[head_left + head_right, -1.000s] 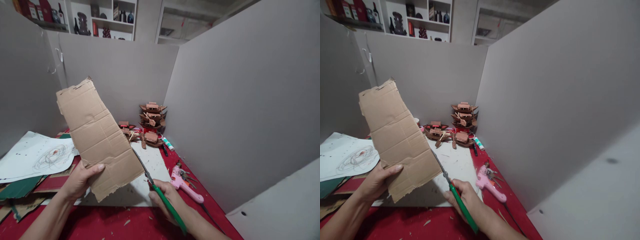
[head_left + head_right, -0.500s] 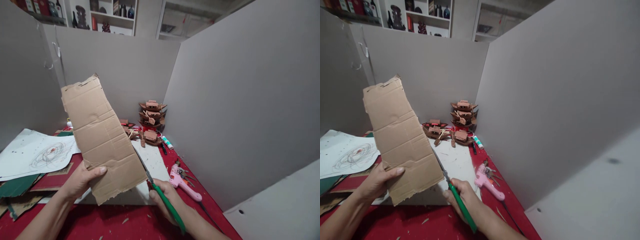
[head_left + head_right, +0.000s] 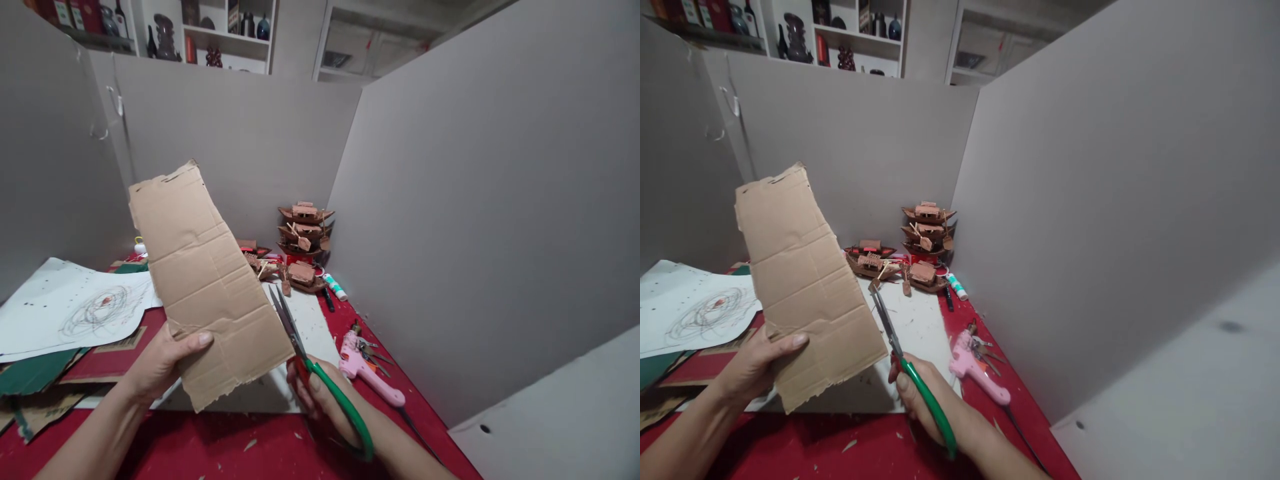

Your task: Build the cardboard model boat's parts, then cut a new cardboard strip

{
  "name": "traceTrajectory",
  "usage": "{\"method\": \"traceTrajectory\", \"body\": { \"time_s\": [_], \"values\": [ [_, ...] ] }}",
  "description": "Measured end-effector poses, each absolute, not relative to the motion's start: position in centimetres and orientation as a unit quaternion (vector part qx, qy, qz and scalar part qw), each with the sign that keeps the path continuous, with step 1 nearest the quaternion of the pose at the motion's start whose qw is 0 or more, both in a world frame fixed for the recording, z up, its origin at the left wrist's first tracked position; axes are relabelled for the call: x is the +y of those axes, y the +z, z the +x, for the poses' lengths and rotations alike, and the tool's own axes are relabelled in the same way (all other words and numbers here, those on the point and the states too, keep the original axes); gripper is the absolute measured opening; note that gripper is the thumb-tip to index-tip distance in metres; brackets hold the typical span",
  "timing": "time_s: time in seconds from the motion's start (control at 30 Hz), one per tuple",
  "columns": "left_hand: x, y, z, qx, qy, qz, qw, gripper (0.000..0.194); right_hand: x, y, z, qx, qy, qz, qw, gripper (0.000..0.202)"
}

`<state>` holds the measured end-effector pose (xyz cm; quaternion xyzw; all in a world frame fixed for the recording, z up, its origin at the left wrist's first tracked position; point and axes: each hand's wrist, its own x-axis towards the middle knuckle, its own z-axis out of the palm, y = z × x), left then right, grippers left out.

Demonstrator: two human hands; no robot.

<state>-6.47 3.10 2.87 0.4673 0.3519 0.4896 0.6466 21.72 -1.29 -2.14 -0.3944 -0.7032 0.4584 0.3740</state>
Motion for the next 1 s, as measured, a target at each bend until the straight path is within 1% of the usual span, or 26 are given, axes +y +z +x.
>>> {"method": "traceTrajectory", "body": {
  "time_s": [0.07,0.23,0.3,0.43,0.67,0.8,0.9,1.0],
  "values": [
    [3.1,2.7,-6.4,0.348,0.481,0.473,0.652,0.075,-1.2,-2.1,21.7,-0.712,0.449,-0.397,0.366,0.06],
    [3.0,2.5,-5.6,0.348,0.458,0.486,0.658,0.078,-1.3,-0.5,21.7,-0.763,0.417,-0.383,0.314,0.058],
    [3.0,2.4,-5.4,0.352,0.457,0.488,0.655,0.079,-1.3,-0.2,21.8,-0.764,0.414,-0.387,0.309,0.058],
    [3.0,2.2,-5.3,0.358,0.456,0.489,0.652,0.08,-1.3,-0.6,21.8,-0.75,0.411,-0.402,0.327,0.057],
    [2.9,2.1,-5.2,0.353,0.45,0.482,0.664,0.076,-1.5,-0.8,21.5,-0.736,0.387,-0.419,0.364,0.052],
    [2.8,2.5,-5.4,0.361,0.471,0.43,0.681,0.077,-1.7,-1.0,21.2,-0.722,0.395,-0.429,0.372,0.053],
    [2.8,2.9,-5.7,0.39,0.486,0.38,0.684,0.072,-1.7,-1.4,20.9,-0.72,0.404,-0.421,0.375,0.052],
    [3.0,3.0,-5.6,0.399,0.496,0.386,0.668,0.071,-1.6,-1.4,20.9,-0.736,0.376,-0.418,0.377,0.054]
  ]
}}
